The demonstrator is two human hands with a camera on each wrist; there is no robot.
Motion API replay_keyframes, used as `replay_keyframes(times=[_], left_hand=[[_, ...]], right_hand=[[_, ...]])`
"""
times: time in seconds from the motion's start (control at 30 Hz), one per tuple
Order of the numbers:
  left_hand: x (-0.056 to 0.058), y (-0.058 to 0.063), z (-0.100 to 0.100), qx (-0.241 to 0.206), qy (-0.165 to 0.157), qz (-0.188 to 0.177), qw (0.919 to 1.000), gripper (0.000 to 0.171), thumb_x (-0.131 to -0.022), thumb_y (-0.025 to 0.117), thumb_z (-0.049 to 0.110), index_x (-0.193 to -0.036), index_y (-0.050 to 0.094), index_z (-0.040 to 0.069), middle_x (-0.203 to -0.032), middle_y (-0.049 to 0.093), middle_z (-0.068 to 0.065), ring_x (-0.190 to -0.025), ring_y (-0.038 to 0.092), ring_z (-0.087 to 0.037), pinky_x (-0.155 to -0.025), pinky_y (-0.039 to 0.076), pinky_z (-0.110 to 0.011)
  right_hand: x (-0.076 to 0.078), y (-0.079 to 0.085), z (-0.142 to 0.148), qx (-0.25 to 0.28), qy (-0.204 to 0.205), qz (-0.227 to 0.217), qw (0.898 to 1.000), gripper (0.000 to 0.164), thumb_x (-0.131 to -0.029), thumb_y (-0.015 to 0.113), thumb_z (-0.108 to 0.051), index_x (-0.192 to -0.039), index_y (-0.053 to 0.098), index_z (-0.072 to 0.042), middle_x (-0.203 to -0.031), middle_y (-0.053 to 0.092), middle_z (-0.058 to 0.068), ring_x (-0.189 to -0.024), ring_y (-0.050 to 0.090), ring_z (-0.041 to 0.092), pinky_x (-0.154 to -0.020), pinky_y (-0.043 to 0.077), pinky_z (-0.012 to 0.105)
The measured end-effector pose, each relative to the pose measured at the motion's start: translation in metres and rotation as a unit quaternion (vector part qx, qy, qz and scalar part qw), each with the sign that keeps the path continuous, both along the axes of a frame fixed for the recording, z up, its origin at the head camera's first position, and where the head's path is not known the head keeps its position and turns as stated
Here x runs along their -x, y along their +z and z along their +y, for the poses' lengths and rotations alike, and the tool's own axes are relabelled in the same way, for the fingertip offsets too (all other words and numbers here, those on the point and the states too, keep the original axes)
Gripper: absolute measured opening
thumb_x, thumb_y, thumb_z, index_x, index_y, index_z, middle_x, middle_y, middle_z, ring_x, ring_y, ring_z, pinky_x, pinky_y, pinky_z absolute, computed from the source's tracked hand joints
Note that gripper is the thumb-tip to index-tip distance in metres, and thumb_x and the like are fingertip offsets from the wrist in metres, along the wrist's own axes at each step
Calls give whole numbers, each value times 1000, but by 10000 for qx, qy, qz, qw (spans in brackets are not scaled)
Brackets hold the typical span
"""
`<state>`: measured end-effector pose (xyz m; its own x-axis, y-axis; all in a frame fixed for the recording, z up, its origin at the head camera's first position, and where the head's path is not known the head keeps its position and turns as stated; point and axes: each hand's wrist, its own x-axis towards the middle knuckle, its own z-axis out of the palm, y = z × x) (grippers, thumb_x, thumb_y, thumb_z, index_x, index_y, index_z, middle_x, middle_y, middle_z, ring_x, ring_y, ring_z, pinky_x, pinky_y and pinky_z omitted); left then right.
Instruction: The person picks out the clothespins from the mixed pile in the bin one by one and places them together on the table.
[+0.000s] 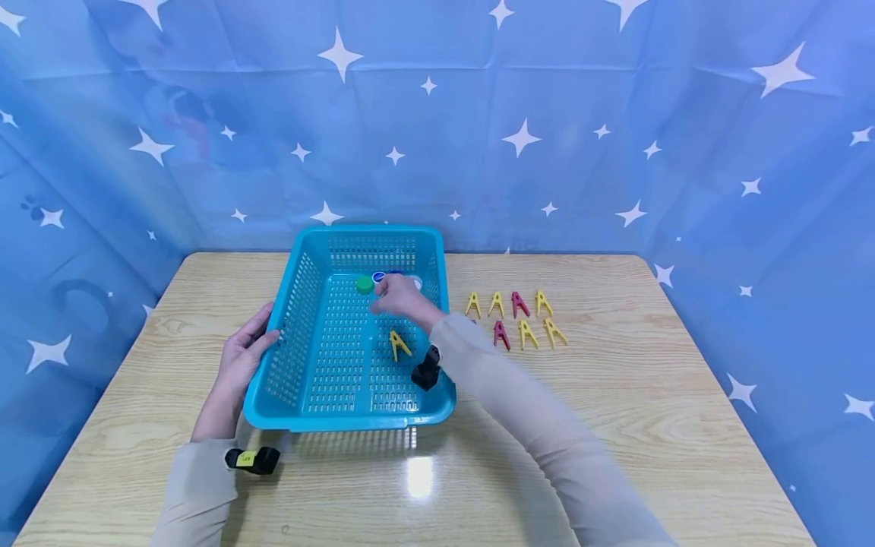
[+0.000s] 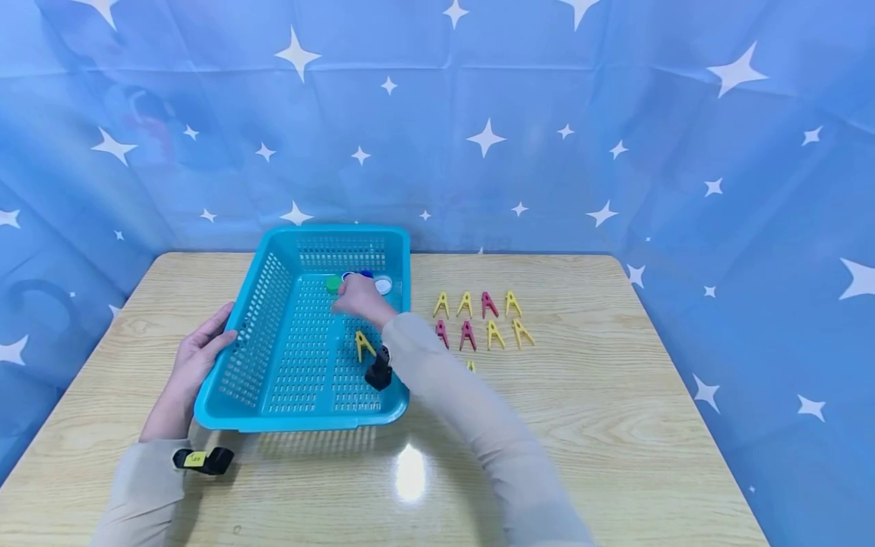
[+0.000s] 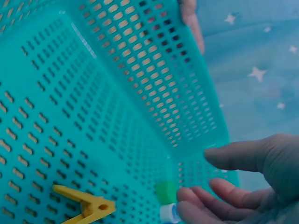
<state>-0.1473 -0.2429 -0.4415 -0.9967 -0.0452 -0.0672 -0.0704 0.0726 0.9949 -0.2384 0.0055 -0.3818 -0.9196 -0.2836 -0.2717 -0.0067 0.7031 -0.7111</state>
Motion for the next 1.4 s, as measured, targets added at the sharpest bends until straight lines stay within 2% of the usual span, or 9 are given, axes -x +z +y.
replay_keyframes(times=[0.1, 0.2, 0.33, 0.57, 0.67, 0.83, 1.03, 1.17, 1.4], left_hand=[[0, -1, 0, 21, 19, -28, 10000, 55, -98, 49, 22, -148, 26, 14, -154, 21, -8, -139, 22, -29, -108, 26, -42], [0, -1, -1, 19, 23, -79, 10000, 56, -99, 48, 22, -148, 25, 14, -155, 20, -8, -139, 21, -29, -108, 25, -44], [1, -1, -1, 6, 21, -96, 10000, 55, -99, 47, 21, -149, 24, 15, -155, 20, -8, -139, 21, -30, -108, 24, -48], [2, 0, 0, 18, 22, -33, 10000, 55, -99, 48, 20, -148, 25, 14, -154, 22, -9, -138, 23, -30, -108, 26, -45], [2, 0, 0, 35, 20, -16, 10000, 55, -98, 49, 21, -148, 26, 13, -154, 22, -10, -138, 24, -30, -106, 32, -35], [1, 0, -1, 146, -11, 57, 9999, 55, -99, 48, 21, -148, 26, 13, -153, 23, -11, -138, 24, -31, -103, 35, -30], [1, 0, -1, 73, -15, 84, 9999, 56, -98, 49, 21, -148, 27, 11, -153, 23, -11, -138, 25, -31, -99, 38, -23], [1, -1, -2, -17, -1, 81, 10000, 56, -98, 50, 21, -148, 27, 11, -153, 23, -12, -138, 25, -29, -94, 39, -17], [2, 0, -1, 51, -9, 13, 10000, 56, -98, 49, 22, -148, 26, 13, -154, 23, -10, -138, 24, -30, -101, 36, -26]], right_hand=[[4, -9, -3, -218, 33, -233, 9995, 27, -83, 68, -4, -66, 46, -6, -64, 40, -1, -56, 37, 13, -54, 38, 24], [6, -16, -4, -680, 241, -408, 9966, 41, -85, 63, -2, -59, 32, -10, -54, 28, 0, -46, 29, 14, -47, 30, 24], [7, -21, -7, -1270, 364, -495, 9900, 35, -85, 62, 1, -64, 37, -11, -58, 35, 0, -50, 42, 14, -46, 37, 24], [4, -24, -8, -1490, 395, -369, 9874, 16, -81, 66, 2, -84, 52, -4, -74, 46, 4, -61, 48, 17, -51, 42, 25], [2, -24, -10, -1587, 425, -279, 9860, 20, -80, 67, 3, -94, 53, -2, -80, 46, 5, -65, 47, 17, -52, 41, 25], [-2, -26, -15, -1785, 479, -224, 9825, 16, -82, 61, 6, -86, 50, -4, -76, 41, 4, -64, 39, 17, -50, 33, 25], [-6, -31, -18, -2254, 643, 8, 9721, 25, -86, 58, 2, -110, 56, -4, -97, 55, 9, -76, 49, 21, -51, 39, 25], [-5, -35, -22, -2476, 833, 13, 9653, 20, -86, 57, 4, -104, 57, -4, -91, 56, 10, -69, 50, 20, -46, 36, 24], [-3, -37, -29, -2220, 761, 111, 9720, 14, -90, 54, 0, -103, 58, -4, -89, 55, 8, -72, 51, 19, -51, 39, 24]])
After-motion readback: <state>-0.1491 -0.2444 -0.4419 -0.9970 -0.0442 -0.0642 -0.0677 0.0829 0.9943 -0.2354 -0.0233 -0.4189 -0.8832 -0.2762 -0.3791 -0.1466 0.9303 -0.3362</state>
